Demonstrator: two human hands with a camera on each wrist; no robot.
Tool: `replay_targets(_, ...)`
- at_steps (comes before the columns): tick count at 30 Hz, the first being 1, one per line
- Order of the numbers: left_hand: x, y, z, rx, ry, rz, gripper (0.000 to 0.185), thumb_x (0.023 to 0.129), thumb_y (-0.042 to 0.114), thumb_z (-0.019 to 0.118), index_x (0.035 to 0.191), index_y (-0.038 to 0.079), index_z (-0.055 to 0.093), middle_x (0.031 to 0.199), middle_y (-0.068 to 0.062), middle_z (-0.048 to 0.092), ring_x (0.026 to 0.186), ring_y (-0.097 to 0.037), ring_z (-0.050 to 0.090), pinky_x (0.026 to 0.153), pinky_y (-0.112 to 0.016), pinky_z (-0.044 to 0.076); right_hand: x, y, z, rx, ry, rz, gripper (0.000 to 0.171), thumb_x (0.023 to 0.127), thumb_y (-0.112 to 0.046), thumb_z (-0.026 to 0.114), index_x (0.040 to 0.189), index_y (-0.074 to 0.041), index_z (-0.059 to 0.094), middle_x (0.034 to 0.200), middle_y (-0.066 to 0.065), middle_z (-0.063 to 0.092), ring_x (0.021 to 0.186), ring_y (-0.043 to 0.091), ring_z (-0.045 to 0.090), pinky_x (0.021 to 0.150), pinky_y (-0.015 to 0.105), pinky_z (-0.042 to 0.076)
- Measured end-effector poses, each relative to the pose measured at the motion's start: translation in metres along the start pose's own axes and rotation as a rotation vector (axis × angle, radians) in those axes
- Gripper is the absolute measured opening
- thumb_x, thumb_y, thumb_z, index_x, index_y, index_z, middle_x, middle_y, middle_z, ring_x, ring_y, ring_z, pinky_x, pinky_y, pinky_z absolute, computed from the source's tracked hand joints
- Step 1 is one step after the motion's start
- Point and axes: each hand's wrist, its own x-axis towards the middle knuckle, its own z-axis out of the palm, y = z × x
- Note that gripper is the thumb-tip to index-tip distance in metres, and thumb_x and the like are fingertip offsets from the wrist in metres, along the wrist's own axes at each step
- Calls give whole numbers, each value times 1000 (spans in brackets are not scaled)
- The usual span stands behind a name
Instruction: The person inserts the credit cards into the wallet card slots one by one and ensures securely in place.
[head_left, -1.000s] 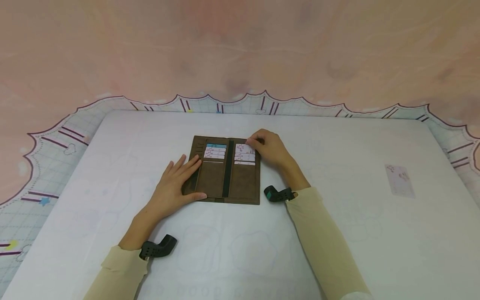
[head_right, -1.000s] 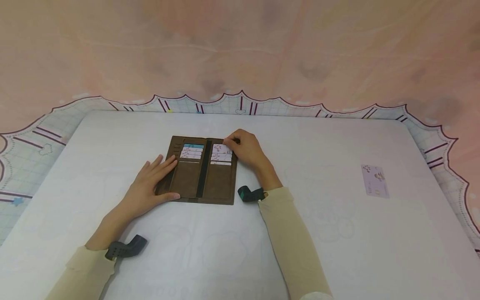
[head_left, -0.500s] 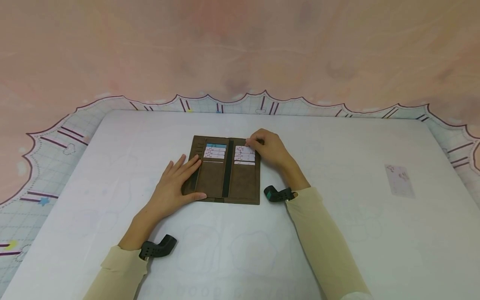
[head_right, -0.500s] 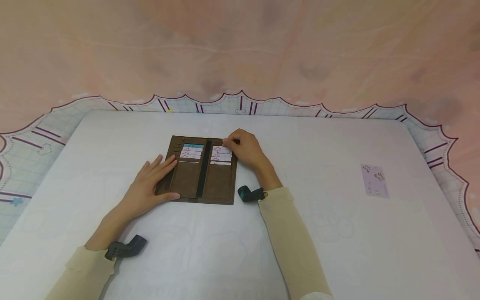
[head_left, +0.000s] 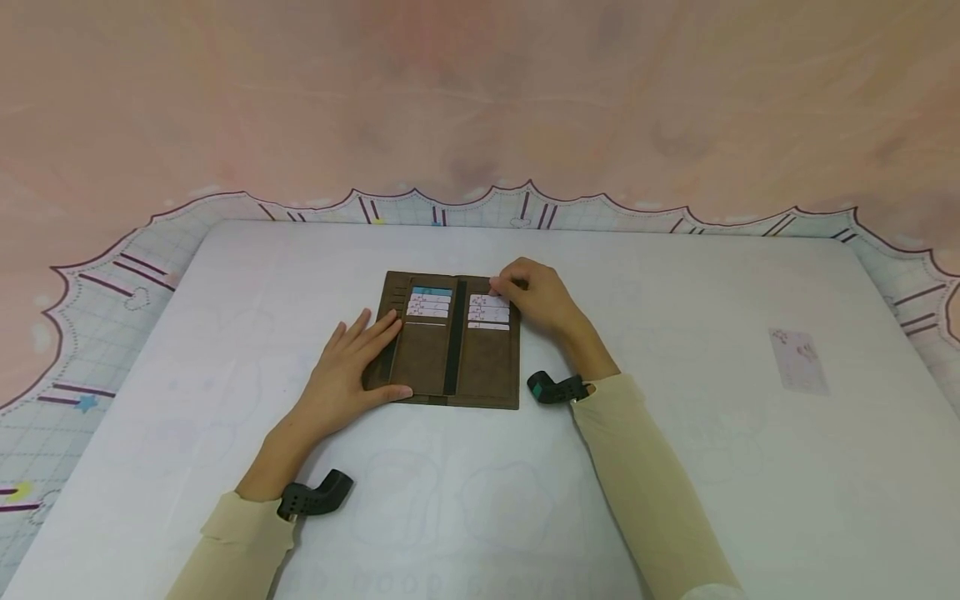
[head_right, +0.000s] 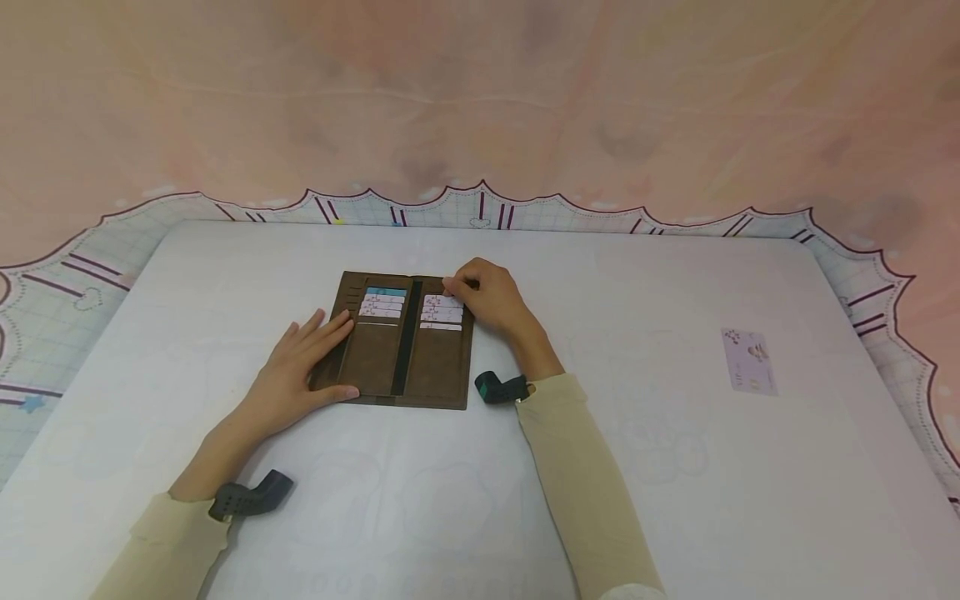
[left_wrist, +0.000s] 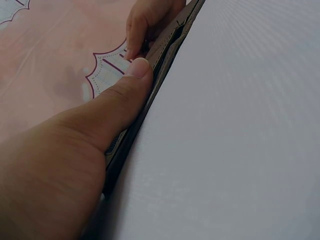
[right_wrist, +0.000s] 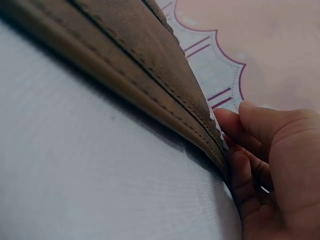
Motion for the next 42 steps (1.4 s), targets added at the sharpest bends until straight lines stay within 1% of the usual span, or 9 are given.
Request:
replay_targets(4,0,0,0,0,2,5,92,75,45,78,148,9,36,155,-8,28,144,-32,10,115,-50,-1,0,-1,-1,-5,-7,-18,25,95,-29,60,83,-11,72,98,1,62,94,16,55,88,34,44)
replay_targets(10,1,0,-1,1,3,9,91,75,44,78,148,9,36,155,-9,28,144,-32,10,115,-50,-1,0,-1,-1,-4,-8,-21,25,95,-29,61,81,-12,73,97,0,62,94,15,55,89,33,43)
replay_targets(17,1,-1,-1,4,5,12,91,75,44,78,148,9,36,155,-9,28,144,-32,10,115,-50,0,1,-2,-3,-22,-28,-45,27,96,-30,60,81,-11,73,99,1,62,97,16,55,91,35,43)
replay_targets(27,2,-2,-1,4,12,13,91,75,44,79,148,10,36,154,-9,29,144,-32,11,115,-51,0,1,-3,-4,-5,-39,-36,27,96,-29,60,80,-11,73,100,2,62,97,17,55,90,35,43)
replay_targets(34,1,-2,1,0,9,14,92,75,45,78,148,9,36,155,-9,28,144,-32,10,115,-51,-1,1,-2,-4,-14,-48,-34,28,96,-30,59,79,-12,73,100,1,62,98,17,55,91,36,42)
replay_targets(42,0,-2,2,4,9,17,92,75,45,78,148,9,36,155,-9,28,144,-32,10,115,-51,0,0,-1,-3,4,-60,-34,27,95,-29,60,79,-13,73,99,-1,62,99,15,55,92,35,42)
